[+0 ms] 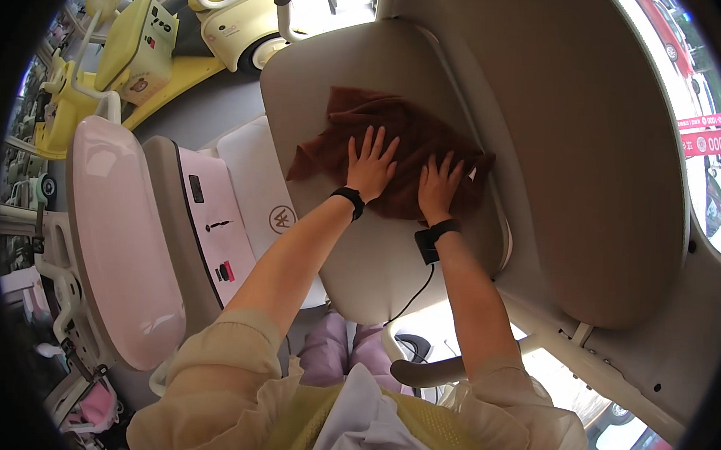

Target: Cleaning and wiping down the seats and armrests of multiple electric scooters or bikes using a cloth.

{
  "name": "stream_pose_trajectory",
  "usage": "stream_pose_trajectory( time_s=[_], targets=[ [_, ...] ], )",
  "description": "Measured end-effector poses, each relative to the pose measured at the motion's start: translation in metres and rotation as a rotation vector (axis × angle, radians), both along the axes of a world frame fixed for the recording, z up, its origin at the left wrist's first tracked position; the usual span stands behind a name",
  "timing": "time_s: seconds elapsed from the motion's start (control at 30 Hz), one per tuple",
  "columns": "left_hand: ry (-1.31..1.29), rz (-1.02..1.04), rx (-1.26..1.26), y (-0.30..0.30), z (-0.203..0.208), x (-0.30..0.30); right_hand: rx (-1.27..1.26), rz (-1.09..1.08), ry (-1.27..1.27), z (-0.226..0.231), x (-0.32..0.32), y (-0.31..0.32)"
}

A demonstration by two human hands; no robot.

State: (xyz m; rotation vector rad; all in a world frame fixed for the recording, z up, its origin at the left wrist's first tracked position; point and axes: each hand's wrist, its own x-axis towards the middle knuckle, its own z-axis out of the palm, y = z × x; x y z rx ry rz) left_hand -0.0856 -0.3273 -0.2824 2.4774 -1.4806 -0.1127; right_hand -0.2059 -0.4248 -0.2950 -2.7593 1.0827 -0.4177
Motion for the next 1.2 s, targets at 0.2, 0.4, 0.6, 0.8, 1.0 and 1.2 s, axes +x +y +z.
stream_pose_trajectory(
  time_s=[0.2, 0.4, 0.6, 0.8, 1.0, 1.2],
  targets=[
    [-0.081, 0.152, -0.057, -0.023, -0.011, 0.036, 0.039, 0.086, 0.031, 0.001, 0.039, -0.027],
    [-0.090, 0.149, -0.198, -0.016, 0.001, 0.046, 0.001, 0.127, 0.088, 0.012, 0.042, -0.007],
    [-0.107, 0.087, -0.252, 0.032, 0.011, 0.027, 0.081, 0.297, 0.037, 0.026, 0.030, 0.050],
    [-0.078, 0.192, -0.255, 0.095, 0.015, 0.017, 0.139, 0.469, 0.039, 0.039, 0.022, 0.080],
    [-0.040, 0.294, -0.227, 0.087, 0.011, 0.035, 0.141, 0.412, 0.059, 0.027, 0.052, 0.070],
    [-0.109, 0.339, -0.138, 0.061, -0.007, 0.067, 0.116, 0.348, 0.013, 0.024, 0.092, 0.060]
  ],
)
